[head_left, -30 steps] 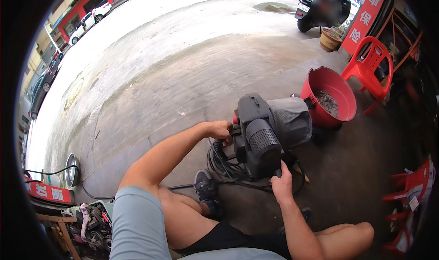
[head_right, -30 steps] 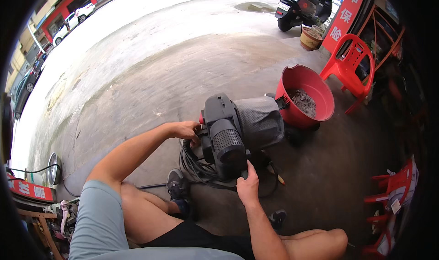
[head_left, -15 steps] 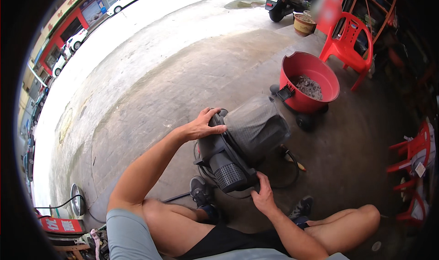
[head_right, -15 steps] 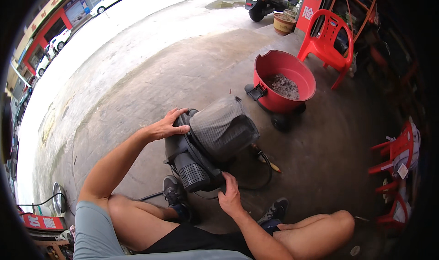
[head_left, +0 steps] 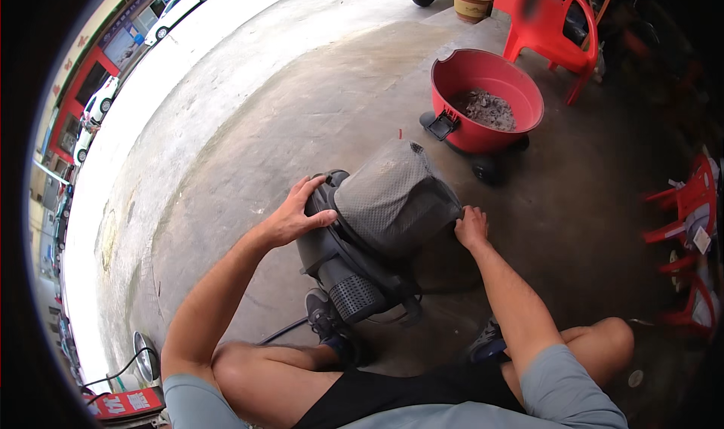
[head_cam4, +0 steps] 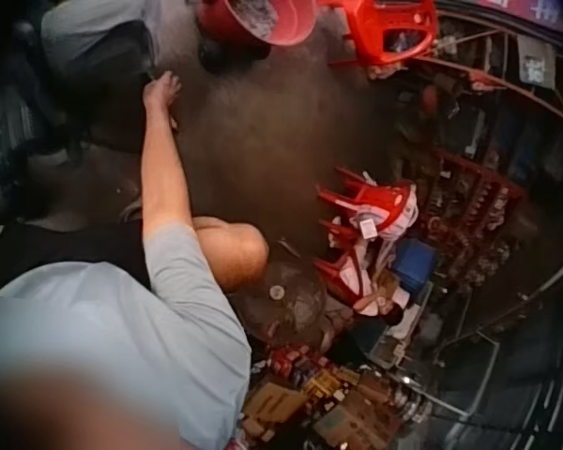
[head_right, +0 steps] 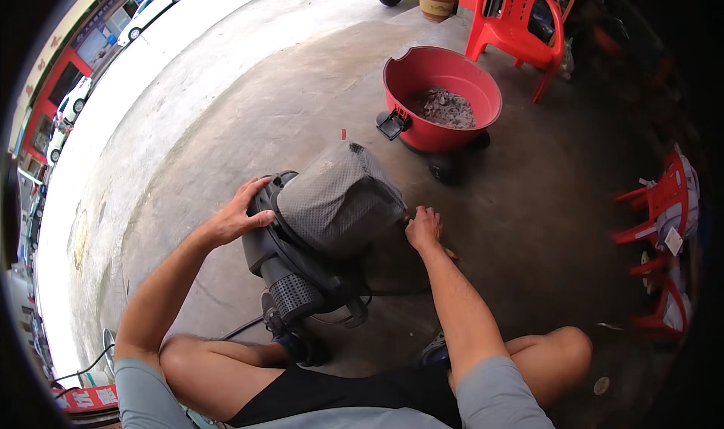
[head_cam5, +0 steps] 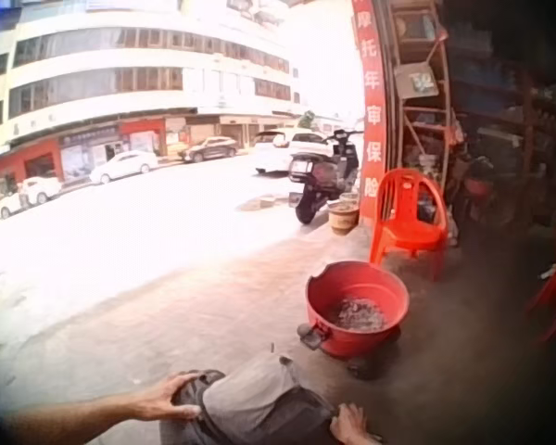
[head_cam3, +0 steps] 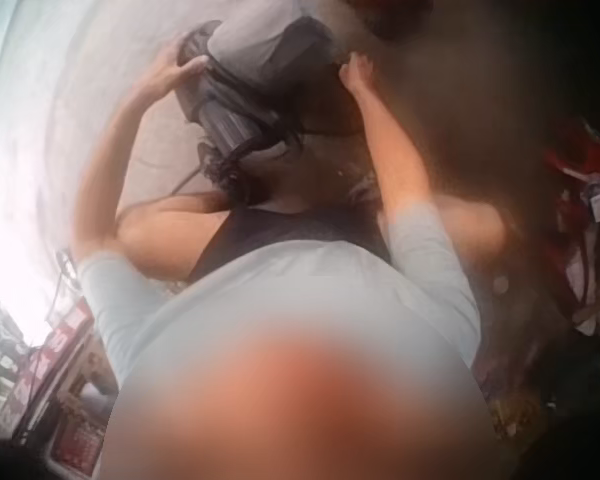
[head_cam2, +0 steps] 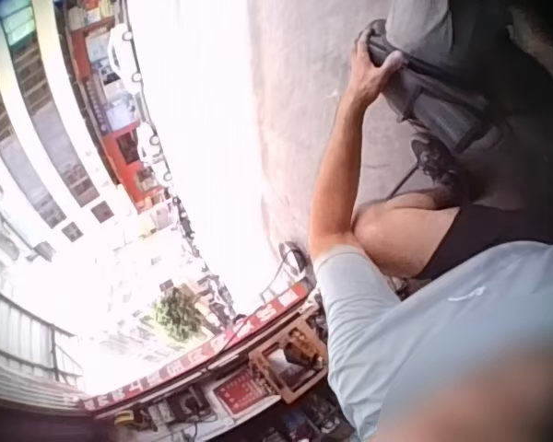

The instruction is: Cleaning a vacuum cleaner with an air blow gun and a brush.

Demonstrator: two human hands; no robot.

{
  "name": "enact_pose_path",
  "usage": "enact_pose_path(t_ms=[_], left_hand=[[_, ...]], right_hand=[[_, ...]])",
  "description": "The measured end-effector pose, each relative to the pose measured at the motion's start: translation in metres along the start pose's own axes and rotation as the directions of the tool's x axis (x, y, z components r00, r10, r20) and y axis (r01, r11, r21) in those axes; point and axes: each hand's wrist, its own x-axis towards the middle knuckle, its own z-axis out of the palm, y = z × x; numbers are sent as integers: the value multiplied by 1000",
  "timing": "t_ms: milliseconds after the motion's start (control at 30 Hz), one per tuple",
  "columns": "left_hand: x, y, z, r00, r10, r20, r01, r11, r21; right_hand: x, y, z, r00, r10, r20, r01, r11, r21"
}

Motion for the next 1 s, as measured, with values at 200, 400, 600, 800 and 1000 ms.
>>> enact_pose_path(t_ms=[200,400,600,800,1000], left_hand=[[6,28,18,998,54,20,-54,998,14],[-17,25,19,999,15,-46,-13,999,48],[-16,50,39,996,59,-67,-48,986,159],[-16,77,64,986,98,-137,-54,954,295],[-21,94,80,983,97,-155,-33,927,374]], right_hand=[[40,52,65,991,-48,126,29,989,147],[23,35,14,939,-8,343,-36,992,122],[-15,86,-111,829,169,532,-466,736,492],[-88,53,-201,939,195,283,-344,507,790],[-136,18,-214,978,-120,168,-142,202,969]])
